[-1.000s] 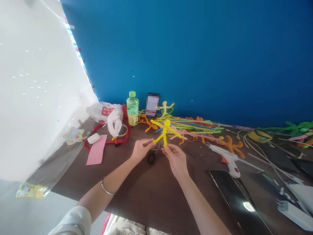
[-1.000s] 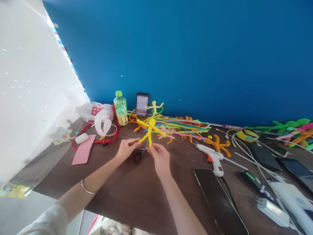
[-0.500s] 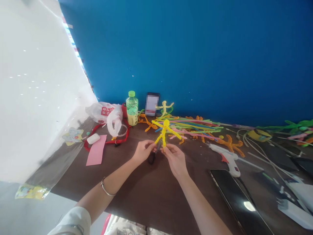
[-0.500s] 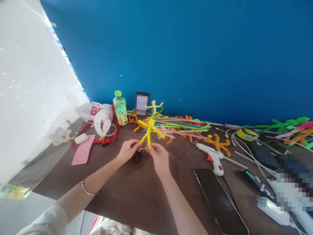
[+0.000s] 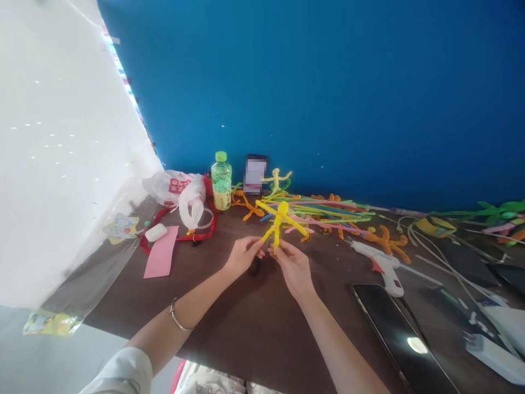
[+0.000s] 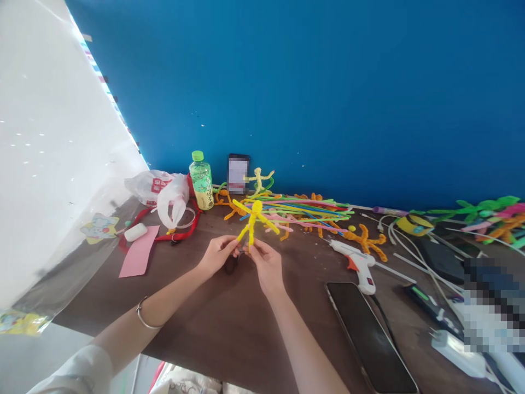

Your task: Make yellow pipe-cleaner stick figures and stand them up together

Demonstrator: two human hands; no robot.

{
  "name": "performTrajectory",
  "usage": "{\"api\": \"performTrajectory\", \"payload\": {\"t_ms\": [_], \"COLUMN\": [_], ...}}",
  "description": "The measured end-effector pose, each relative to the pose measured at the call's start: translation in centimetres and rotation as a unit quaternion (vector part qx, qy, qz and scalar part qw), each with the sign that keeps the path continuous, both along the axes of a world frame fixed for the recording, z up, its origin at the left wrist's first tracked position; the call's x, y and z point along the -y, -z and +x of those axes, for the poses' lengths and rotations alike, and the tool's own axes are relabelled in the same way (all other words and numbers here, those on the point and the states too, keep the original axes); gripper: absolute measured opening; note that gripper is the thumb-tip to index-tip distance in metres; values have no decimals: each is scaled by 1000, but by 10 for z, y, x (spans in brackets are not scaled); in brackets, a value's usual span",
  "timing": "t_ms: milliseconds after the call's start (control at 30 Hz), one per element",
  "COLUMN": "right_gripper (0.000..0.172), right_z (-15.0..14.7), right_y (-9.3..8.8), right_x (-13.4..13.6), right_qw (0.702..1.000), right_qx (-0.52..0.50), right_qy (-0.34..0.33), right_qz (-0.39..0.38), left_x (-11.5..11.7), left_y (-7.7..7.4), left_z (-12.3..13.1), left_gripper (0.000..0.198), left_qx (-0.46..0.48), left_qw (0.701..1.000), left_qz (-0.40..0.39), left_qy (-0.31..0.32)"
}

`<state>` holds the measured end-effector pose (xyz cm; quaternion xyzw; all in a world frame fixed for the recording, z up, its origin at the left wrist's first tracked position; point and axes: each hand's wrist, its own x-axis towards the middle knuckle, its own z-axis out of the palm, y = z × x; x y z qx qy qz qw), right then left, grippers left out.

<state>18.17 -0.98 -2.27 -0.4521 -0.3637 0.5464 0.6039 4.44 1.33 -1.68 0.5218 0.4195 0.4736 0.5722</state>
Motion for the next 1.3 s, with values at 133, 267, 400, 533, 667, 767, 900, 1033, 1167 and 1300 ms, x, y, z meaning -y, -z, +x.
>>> {"api": "performTrajectory", "payload": {"t_ms": [133, 267, 400, 533, 667, 767, 900, 1033, 1167, 1300], "right_gripper": [30, 31, 30, 31, 32, 32, 34, 32, 31, 36], "right_z": [1, 0, -2, -7, -8, -2, 10, 13, 8, 11], "right_y": [4, 5, 4, 1, 1, 3, 2, -5, -13, -16], "right_x": [0, 0, 1, 3, 4, 1, -4, -3, 2, 3], "right_qw": [1000, 1000, 1000, 1000, 999, 998, 995, 990, 980, 978], "right_qx": [11, 9, 11, 13, 35, 59, 89, 138, 190, 202], "right_qy": [-8, -4, -2, 5, -2, 10, 54, 26, -64, 19], "right_qz": [8, 3, 6, 11, 24, 28, 6, 0, 4, 45], "left_x": [0, 1, 2, 6, 7, 2, -8, -12, -13, -15], "left_y": [-2, -3, -2, -3, -4, -3, -4, -7, -7, -6], "left_z": [-2, -2, 0, 2, 3, 0, -7, -12, -15, -18], "left_gripper": [28, 25, 26, 27, 29, 30, 38, 41, 30, 27], "left_qx": [-28, -4, 16, 9, -4, 12, 113, 264, 283, 277], "left_qw": [999, 999, 998, 998, 997, 999, 992, 959, 954, 953], "left_qz": [17, 27, 29, 44, 53, 31, -50, -106, -100, -119], "left_qy": [2, -43, -50, -51, -49, -22, -8, 15, 1, -1]}}
